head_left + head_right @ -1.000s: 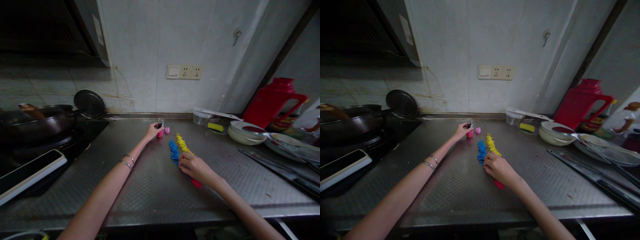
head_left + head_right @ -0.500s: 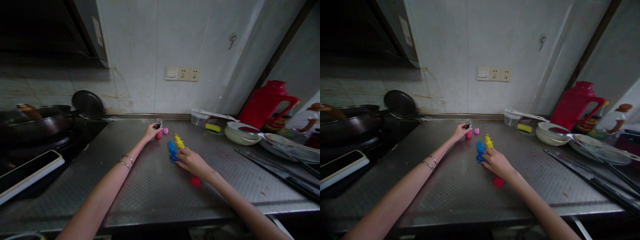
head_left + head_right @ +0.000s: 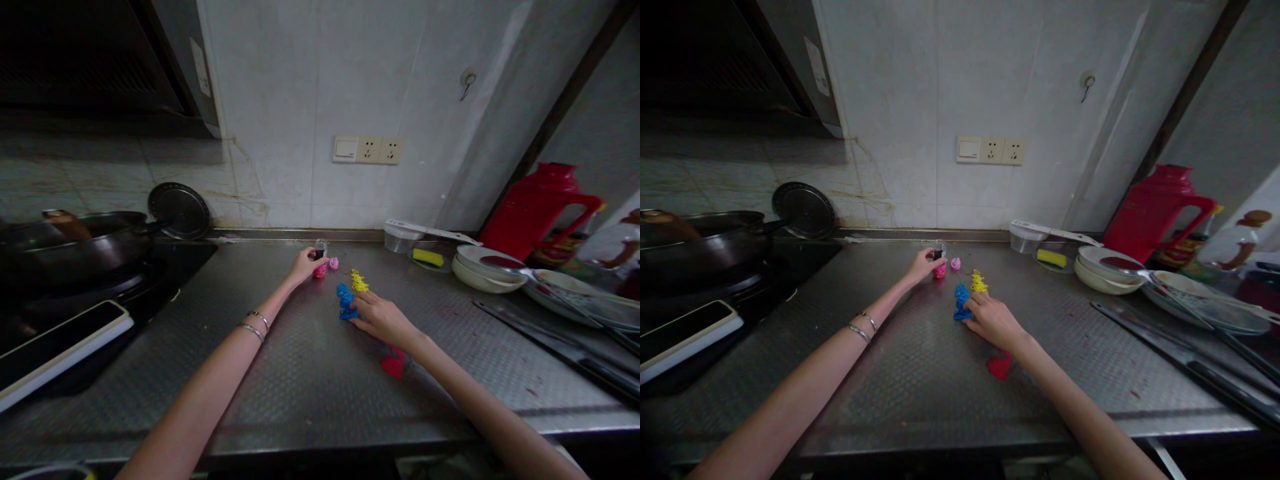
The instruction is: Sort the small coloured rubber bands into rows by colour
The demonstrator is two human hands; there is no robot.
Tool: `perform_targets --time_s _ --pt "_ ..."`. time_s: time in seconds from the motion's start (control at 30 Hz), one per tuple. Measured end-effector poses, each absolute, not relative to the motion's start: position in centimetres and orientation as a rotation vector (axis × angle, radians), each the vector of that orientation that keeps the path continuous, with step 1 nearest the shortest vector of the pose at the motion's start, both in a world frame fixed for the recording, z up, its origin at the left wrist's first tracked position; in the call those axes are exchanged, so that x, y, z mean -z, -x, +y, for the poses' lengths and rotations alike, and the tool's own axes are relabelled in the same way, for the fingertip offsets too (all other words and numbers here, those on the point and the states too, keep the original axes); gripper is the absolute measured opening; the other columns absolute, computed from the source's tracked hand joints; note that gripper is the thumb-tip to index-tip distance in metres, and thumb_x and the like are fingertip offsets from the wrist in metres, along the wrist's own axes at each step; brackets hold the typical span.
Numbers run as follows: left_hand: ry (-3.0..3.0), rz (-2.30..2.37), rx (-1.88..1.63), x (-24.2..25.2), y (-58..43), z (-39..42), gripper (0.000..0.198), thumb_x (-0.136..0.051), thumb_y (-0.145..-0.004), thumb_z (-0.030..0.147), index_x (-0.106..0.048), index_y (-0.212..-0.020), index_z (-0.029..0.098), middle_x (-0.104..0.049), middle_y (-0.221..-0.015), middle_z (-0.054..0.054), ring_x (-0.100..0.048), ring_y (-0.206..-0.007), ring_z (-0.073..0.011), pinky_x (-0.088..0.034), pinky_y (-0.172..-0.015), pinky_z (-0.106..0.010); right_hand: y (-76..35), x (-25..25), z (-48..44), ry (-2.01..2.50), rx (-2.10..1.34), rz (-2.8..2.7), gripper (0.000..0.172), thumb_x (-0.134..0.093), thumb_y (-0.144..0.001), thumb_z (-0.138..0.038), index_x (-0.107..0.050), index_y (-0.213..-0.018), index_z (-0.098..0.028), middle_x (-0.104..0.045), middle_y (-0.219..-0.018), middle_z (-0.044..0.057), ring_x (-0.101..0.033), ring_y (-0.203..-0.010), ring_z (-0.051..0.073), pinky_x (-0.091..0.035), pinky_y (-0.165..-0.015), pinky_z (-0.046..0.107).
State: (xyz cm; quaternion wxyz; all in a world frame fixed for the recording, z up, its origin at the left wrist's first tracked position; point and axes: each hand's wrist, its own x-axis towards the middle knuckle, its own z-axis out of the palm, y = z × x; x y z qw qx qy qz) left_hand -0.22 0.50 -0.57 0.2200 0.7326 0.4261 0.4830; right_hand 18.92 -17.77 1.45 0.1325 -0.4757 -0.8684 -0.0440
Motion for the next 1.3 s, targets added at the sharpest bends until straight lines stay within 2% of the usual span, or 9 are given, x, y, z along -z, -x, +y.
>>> perform_targets --time_s 0.13,0.23,0.5,0.83,1.03,1.3 --pt "-2.009 1.2 -1.34 0.4 0.1 0.2 0.043 -0.066 -0.062 0.044 -0.062 -0.091 0.013 -0.062 -0.081 -0.006 -0.056 -0.073 -0.0166 -0.043 -0.068 -0.028 -18.9 -1.5 -17.6 1.375 0.164 -2.551 0.032 -0.046 -0.083 -0.032 -0.052 -0.114 -0.024 -0.054 -0.103 0.007 -0.052 -0.096 0.019 -0.045 -0.081 0.033" --pt "-1.981 1.2 -1.343 0.2 0.1 0.0 0.042 -0.067 -0.061 0.043 -0.061 -0.089 0.012 -0.062 -0.08 -0.006 -0.056 -0.073 -0.0161 -0.043 -0.068 -0.027 -18.8 -1.4 -17.4 1.359 0.16 -2.612 0.028 -0.044 -0.084 -0.029 -0.055 -0.11 -0.027 -0.055 -0.101 0.006 -0.054 -0.092 0.017 -0.045 -0.079 0.031" --pt "-2.014 1.233 -1.331 0.2 0.0 -0.2 0.049 -0.066 -0.059 0.05 -0.06 -0.089 0.012 -0.063 -0.081 -0.007 -0.056 -0.074 -0.0168 -0.043 -0.068 -0.027 -18.6 -1.2 -17.3 1.374 0.123 -2.621 0.025 -0.041 -0.085 -0.028 -0.058 -0.104 -0.024 -0.056 -0.098 0.006 -0.055 -0.088 0.016 -0.046 -0.074 0.027" --pt "-2.063 1.211 -1.316 0.2 0.2 0.0 0.046 -0.065 -0.06 0.049 -0.061 -0.089 0.013 -0.064 -0.08 -0.007 -0.058 -0.074 -0.0172 -0.043 -0.068 -0.028 -19.3 -1.6 -16.3 1.232 -0.21 -2.44 0.023 -0.047 -0.082 -0.028 -0.061 -0.1 -0.021 -0.061 -0.099 0.006 -0.057 -0.09 0.016 -0.045 -0.08 0.03" --pt "-2.016 1.206 -1.33 0.1 0.2 -0.2 0.045 -0.067 -0.059 0.047 -0.062 -0.088 0.013 -0.064 -0.081 -0.008 -0.058 -0.074 -0.0179 -0.043 -0.069 -0.029 -19.2 -2.6 -15.5 1.153 -0.278 -2.346 0.022 -0.048 -0.082 -0.028 -0.063 -0.095 -0.018 -0.063 -0.089 0.006 -0.057 -0.079 0.015 -0.045 -0.073 0.029" --pt "-2.077 1.246 -1.341 0.5 0.3 0.2 0.047 -0.065 -0.06 0.05 -0.063 -0.09 0.013 -0.064 -0.082 -0.009 -0.058 -0.074 -0.0183 -0.044 -0.069 -0.029 -19.6 -4.6 -13.4 1.113 -0.191 -2.274 0.023 -0.05 -0.08 -0.028 -0.063 -0.096 -0.018 -0.062 -0.084 0.005 -0.055 -0.073 0.013 -0.044 -0.064 0.024"
